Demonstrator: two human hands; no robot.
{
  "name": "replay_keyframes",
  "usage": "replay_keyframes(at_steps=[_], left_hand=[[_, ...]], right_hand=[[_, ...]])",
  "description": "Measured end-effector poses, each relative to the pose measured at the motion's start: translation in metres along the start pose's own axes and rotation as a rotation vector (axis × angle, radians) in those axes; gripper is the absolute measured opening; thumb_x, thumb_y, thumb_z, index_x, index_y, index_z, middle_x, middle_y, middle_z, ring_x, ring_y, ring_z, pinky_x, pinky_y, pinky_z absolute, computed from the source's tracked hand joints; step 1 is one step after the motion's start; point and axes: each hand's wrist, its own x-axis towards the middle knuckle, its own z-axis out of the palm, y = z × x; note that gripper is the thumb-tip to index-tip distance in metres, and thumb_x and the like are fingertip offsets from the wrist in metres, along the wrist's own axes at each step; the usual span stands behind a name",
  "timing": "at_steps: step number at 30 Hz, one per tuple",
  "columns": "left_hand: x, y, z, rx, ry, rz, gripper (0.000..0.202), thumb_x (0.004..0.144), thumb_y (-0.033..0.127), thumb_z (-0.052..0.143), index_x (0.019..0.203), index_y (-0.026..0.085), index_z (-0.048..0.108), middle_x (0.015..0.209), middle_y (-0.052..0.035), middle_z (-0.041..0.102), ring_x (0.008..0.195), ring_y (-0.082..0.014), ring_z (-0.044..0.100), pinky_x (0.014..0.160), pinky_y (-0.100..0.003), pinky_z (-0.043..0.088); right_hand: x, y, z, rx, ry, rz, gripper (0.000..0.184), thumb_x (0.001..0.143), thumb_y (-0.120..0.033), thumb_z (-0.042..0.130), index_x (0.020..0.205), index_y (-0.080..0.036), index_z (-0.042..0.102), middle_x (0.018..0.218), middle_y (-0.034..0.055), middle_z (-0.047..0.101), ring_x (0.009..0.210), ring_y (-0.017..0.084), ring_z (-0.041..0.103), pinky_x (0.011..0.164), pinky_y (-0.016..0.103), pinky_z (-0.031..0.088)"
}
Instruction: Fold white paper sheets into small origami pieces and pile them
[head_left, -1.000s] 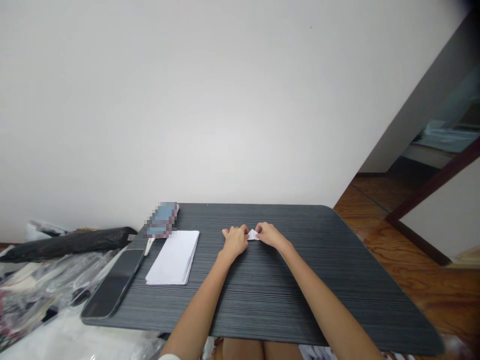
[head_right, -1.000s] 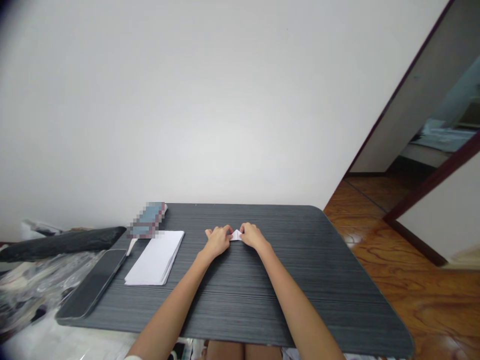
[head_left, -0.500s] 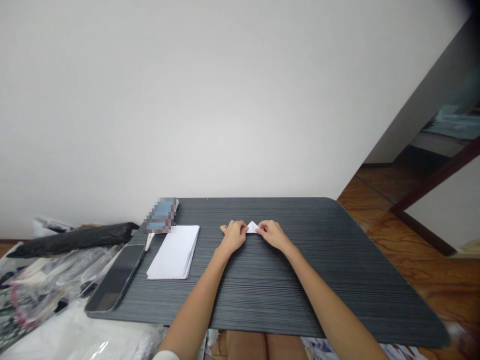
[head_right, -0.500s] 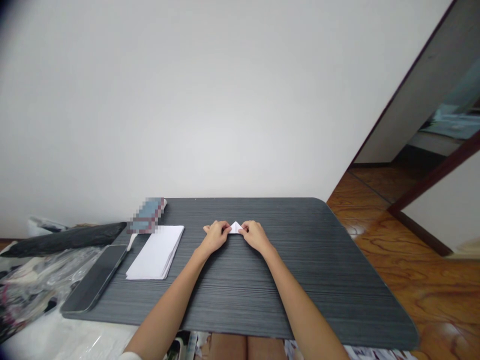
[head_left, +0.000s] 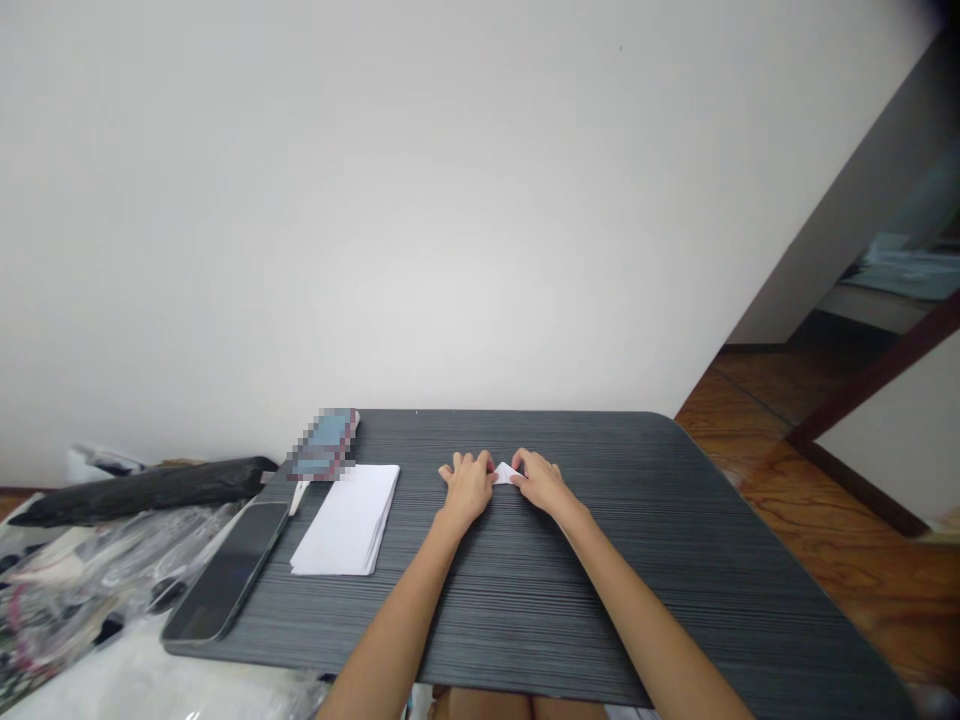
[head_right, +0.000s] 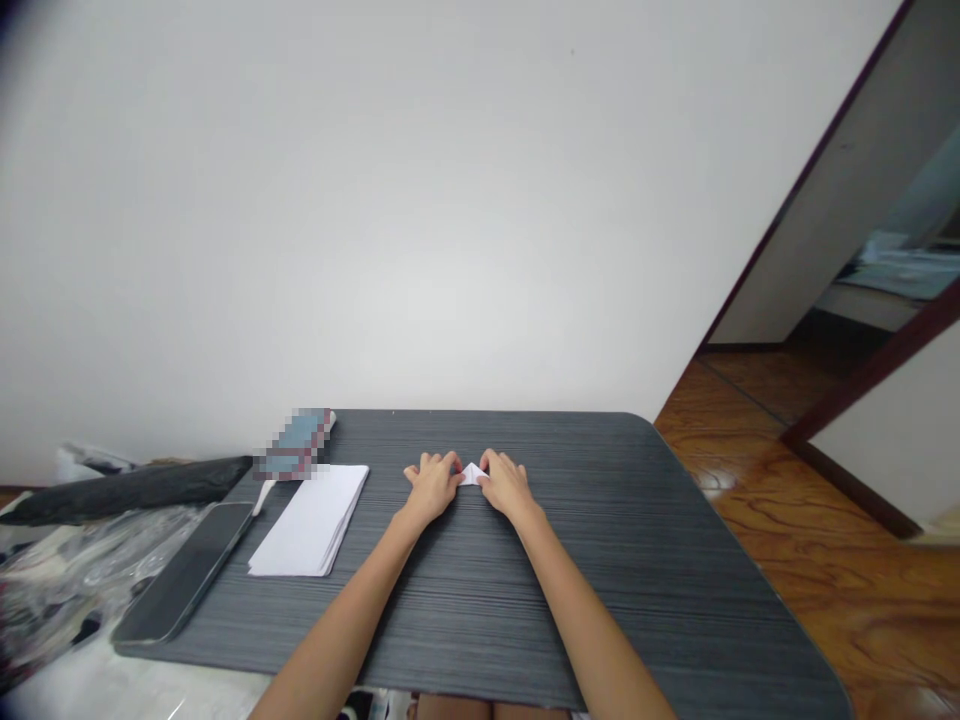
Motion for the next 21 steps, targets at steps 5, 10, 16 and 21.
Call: replay_keyframes(at_steps=[5,10,16,21], left_hand=[[-0.005,0.001,-0.003,-0.057,0.019,0.256,0.024,0.082,0.017,0.033,0.092,0.025,0.054,0.093,-0.0041,0.046,0.089,-0.0177,0.039,0.072,-0.032,0.03],[-0.007,0.001,0.001,-0.101,0.005,0.422,0.03,0.08,0.009,0.032,0.091,0.019,0.058,0.091,-0.0056,0.05,0.09,-0.0154,0.042,0.077,-0.028,0.033],[-0.007,-0.011,-0.005,-0.202,-0.053,0.456,0.028,0.081,0.016,0.036,0.093,0.021,0.061,0.087,-0.005,0.055,0.084,-0.014,0.047,0.074,-0.026,0.035],[-0.011,-0.022,-0.015,-0.164,-0.067,0.341,0.02,0.078,0.02,0.044,0.088,0.024,0.062,0.091,-0.0023,0.059,0.092,-0.0166,0.044,0.077,-0.033,0.028]], right_hand=[[-0.02,-0.009,0.004,-0.108,0.141,-0.054,0.016,0.077,-0.022,0.046,0.09,-0.027,0.052,0.087,0.003,0.049,0.085,0.019,0.043,0.067,0.029,0.027],[-0.038,-0.015,0.009,-0.21,0.252,-0.212,0.026,0.078,-0.007,0.036,0.089,-0.02,0.056,0.092,0.0068,0.052,0.088,0.018,0.043,0.072,0.029,0.028],[-0.054,-0.006,0.007,-0.228,0.239,-0.204,0.039,0.073,-0.003,0.036,0.104,-0.02,0.054,0.106,0.0077,0.053,0.1,0.018,0.042,0.082,0.031,0.026],[-0.059,-0.001,0.004,-0.218,0.207,-0.147,0.044,0.071,-0.003,0.038,0.108,-0.022,0.053,0.12,0.0048,0.047,0.111,0.019,0.035,0.089,0.036,0.021]])
